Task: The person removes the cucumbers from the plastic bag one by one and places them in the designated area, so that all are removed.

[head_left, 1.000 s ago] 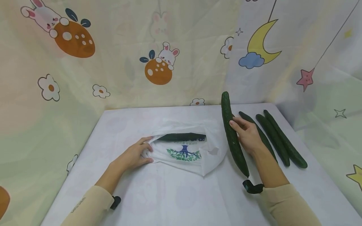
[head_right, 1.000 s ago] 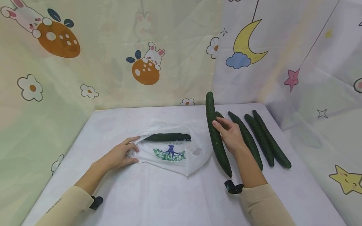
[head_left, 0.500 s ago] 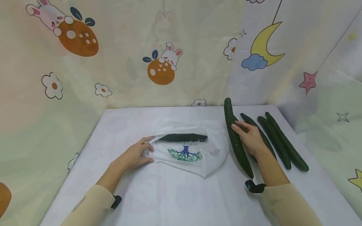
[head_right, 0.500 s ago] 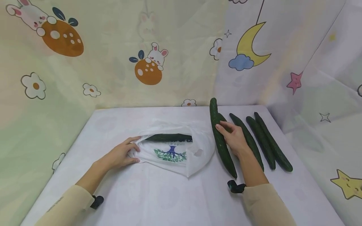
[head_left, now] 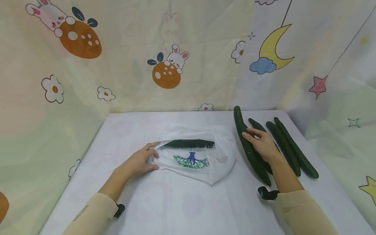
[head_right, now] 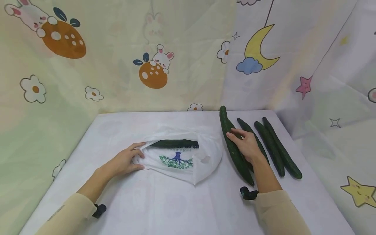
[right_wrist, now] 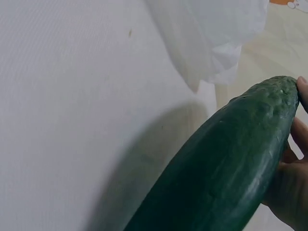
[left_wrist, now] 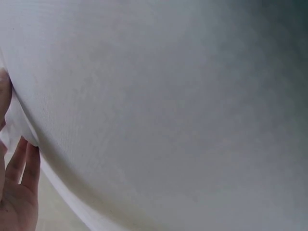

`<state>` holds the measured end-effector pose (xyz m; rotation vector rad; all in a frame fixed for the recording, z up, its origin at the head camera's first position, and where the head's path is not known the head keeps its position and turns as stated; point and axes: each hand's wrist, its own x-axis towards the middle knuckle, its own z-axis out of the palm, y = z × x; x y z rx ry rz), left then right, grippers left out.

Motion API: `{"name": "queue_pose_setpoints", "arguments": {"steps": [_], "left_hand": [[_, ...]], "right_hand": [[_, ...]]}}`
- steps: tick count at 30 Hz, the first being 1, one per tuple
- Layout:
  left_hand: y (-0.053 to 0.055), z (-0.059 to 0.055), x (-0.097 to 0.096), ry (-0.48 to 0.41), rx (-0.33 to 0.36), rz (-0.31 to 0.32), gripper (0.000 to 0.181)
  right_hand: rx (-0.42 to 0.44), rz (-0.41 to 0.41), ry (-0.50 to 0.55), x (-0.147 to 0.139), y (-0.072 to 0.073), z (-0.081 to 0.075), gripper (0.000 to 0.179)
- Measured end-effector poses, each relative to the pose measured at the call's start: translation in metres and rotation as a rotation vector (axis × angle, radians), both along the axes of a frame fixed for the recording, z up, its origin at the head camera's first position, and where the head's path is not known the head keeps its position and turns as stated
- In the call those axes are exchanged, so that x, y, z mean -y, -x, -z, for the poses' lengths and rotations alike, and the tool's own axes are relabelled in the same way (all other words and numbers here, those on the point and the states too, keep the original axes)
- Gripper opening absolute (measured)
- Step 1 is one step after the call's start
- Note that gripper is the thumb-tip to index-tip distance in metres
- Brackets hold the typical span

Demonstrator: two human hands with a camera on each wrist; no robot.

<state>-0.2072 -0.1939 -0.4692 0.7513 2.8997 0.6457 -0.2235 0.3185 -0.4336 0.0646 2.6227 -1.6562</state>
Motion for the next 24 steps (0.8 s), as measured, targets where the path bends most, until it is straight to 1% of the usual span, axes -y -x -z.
{"name": "queue_pose_setpoints", "arguments": {"steps": [5, 11, 18, 22, 24], "left_hand": [[-0.001, 0.001, 0.002, -0.001, 0.005, -0.004, 0.034], [-0.003, 0.0, 0.001, -0.004, 0.011, -0.012, 0.034], [-0.005, -0.002, 0.001, -0.008, -0.007, -0.008, 0.034], [-0.004, -0.002, 0.0, -0.007, 0.004, -0.011, 0.034], [-0.004, -0.001, 0.0, -0.009, 0.014, -0.014, 0.034]], "right_hand": [[-0.041, -0.008, -0.117, -0.002, 0.0, 0.003, 0.077], [-0.07, -0.008, -0.214, -0.003, 0.001, 0.006, 0.076], [-0.133, -0.008, -0.367, -0.005, 0.009, 0.012, 0.069], [-0.161, -0.001, -0.447, -0.006, 0.013, 0.013, 0.066], [-0.167, 0.001, -0.47, -0.007, 0.014, 0.012, 0.065]]}}
